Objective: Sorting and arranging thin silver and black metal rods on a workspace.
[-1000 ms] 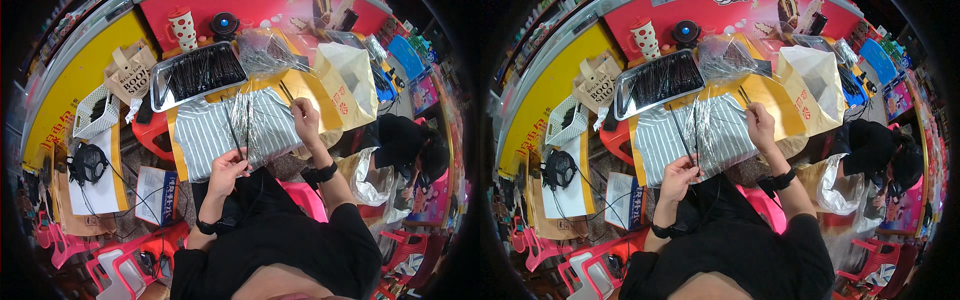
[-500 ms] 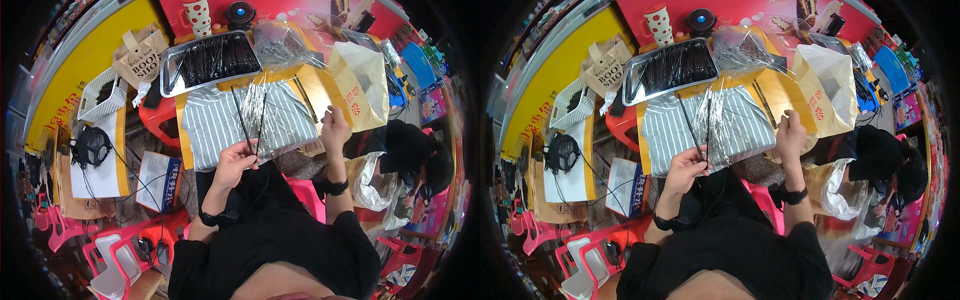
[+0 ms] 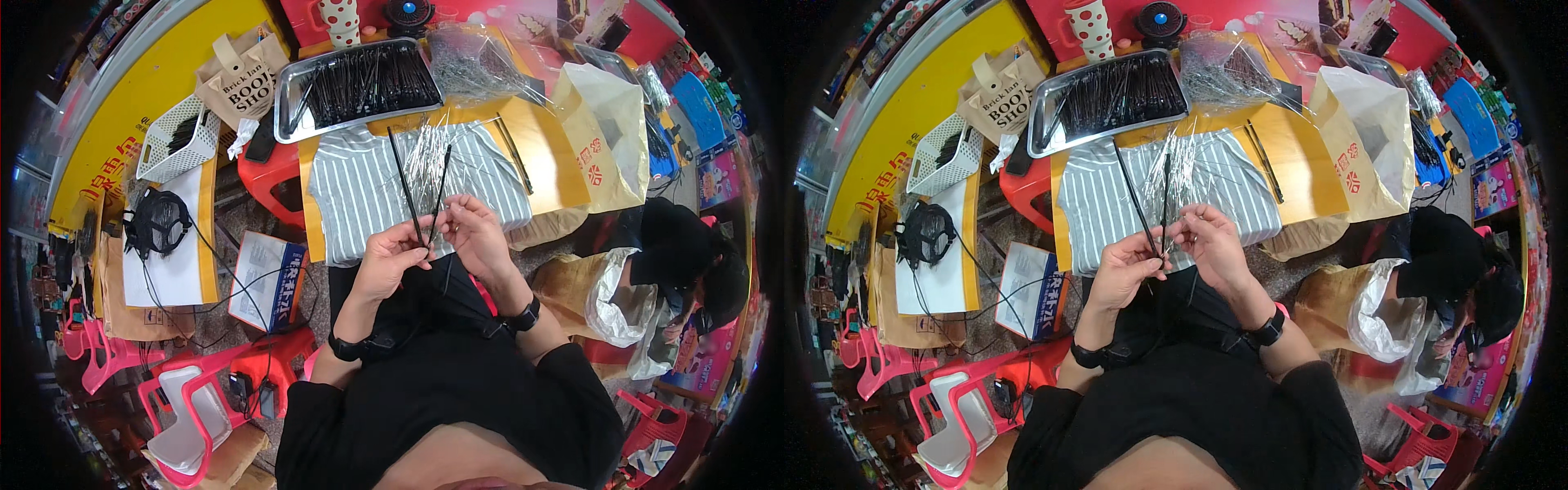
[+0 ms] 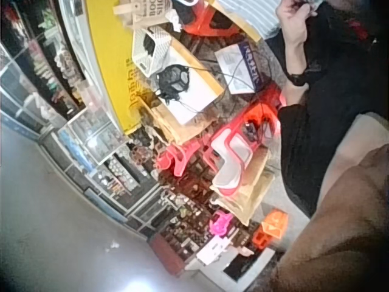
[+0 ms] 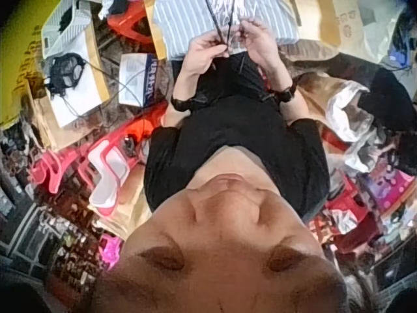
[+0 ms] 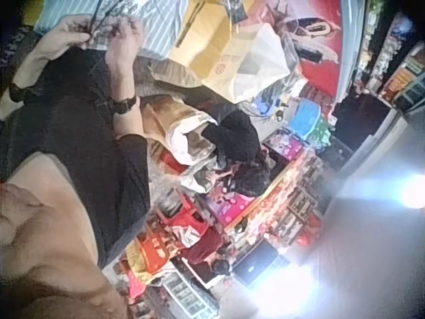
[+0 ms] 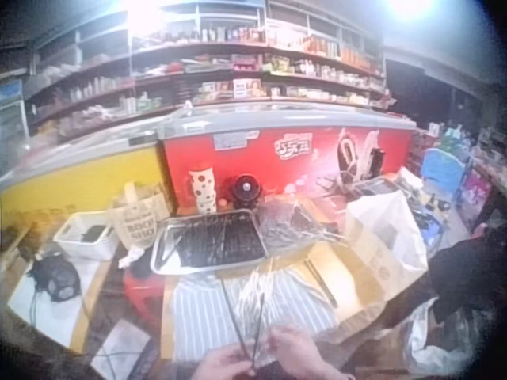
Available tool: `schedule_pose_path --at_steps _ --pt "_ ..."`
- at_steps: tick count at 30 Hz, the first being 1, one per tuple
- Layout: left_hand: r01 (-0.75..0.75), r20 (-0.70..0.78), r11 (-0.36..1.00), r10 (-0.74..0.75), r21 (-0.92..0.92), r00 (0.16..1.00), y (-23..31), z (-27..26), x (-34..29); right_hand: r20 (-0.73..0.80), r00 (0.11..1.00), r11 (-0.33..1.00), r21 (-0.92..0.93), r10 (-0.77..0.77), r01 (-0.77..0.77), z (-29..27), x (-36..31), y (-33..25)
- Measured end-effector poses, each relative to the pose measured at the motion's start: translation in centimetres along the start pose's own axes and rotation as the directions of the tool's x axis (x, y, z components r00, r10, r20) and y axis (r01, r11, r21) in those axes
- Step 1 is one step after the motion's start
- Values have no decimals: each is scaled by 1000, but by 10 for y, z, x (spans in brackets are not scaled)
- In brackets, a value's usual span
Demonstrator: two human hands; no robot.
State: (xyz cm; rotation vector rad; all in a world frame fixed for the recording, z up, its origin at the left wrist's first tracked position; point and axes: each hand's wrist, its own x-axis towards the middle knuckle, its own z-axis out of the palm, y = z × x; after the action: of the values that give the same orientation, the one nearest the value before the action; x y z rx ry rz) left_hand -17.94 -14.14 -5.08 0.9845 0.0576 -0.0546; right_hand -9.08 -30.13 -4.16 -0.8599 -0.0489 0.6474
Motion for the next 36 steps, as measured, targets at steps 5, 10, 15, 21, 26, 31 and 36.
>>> schedule_pose_path --at_steps 5,10,15,21,26,31,36 --pt "-10 -7 999 10 31 1000 2 0 -3 -31 998 997 62 46 -44 5 -3 3" --pt "-16 42 999 14 47 999 2 -1 -4 -9 999 995 89 52 -51 -1 1 -3" --pt "-19 44 998 16 62 999 3 4 -3 1 998 998 -11 66 -66 5 1 -5" --pt "-42 7 998 42 52 999 0 -1 -3 77 991 980 -178 106 -91 1 2 -6" --pt "-32 22 999 31 42 999 -3 -3 -3 -93 985 984 -117 -148 137 8 6 1" --pt "-39 18 999 38 28 999 4 5 -2 -64 998 1000 -15 8 -9 10 3 7" --pt "-50 44 997 47 64 998 6 5 -6 -61 998 1000 -8 18 -18 11 4 10"
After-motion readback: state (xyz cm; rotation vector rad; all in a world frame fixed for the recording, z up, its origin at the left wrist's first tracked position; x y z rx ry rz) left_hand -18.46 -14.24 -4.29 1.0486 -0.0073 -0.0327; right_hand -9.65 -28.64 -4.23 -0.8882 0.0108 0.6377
